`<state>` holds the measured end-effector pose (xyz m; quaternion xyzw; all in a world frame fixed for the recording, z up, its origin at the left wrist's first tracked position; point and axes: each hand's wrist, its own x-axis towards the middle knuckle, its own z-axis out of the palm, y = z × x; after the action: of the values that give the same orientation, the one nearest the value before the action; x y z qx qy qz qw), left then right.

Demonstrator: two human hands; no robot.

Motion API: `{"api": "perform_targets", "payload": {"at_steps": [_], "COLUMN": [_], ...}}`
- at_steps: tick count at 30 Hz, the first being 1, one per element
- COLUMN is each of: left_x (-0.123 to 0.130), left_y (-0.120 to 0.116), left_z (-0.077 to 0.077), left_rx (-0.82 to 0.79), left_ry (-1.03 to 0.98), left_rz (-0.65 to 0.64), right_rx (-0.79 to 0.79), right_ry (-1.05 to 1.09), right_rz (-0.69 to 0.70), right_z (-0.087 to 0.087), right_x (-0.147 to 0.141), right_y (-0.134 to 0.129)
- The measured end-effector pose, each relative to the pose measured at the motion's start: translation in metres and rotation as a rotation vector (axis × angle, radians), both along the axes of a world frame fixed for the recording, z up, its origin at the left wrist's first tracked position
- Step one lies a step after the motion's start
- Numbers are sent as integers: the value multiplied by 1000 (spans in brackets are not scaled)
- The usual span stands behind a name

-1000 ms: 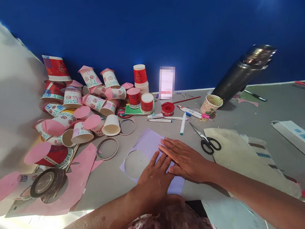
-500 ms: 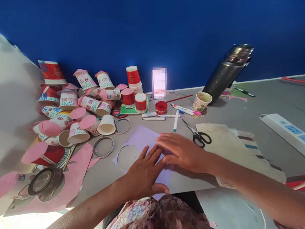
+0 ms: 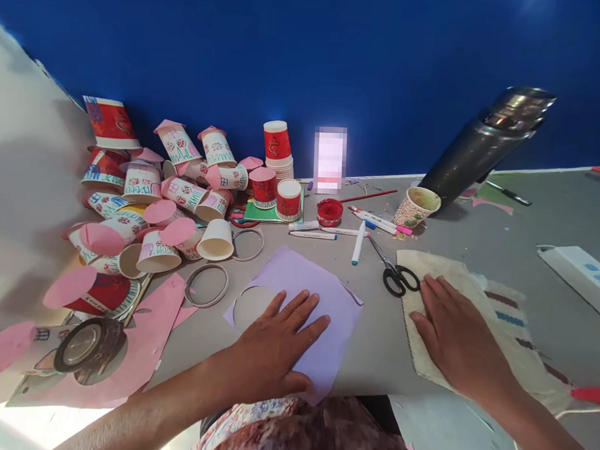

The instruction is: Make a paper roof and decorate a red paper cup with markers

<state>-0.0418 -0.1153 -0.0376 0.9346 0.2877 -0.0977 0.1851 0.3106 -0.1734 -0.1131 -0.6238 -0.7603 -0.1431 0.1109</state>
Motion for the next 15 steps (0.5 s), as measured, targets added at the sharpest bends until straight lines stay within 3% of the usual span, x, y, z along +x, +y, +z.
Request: {"api": "perform_targets", "payload": {"at_steps": [3, 7, 11, 15], "left_x": [0, 1, 4, 4], "left_y": [3, 8, 9, 9], "left_z": [2, 9, 10, 9], "left_rx": [-13, -30, -10, 13], "left_ry": [-6, -8, -15, -29], "left_rz": [21, 21, 8, 9], "right_rx": [7, 116, 162, 44], "right_ry": [13, 80, 30, -180], "right_rz": [-19, -131, 58, 243], "right_z": [15, 52, 75, 69], "right_x": [-7, -10, -30, -51], "right_y": [4, 23, 70, 116]}}
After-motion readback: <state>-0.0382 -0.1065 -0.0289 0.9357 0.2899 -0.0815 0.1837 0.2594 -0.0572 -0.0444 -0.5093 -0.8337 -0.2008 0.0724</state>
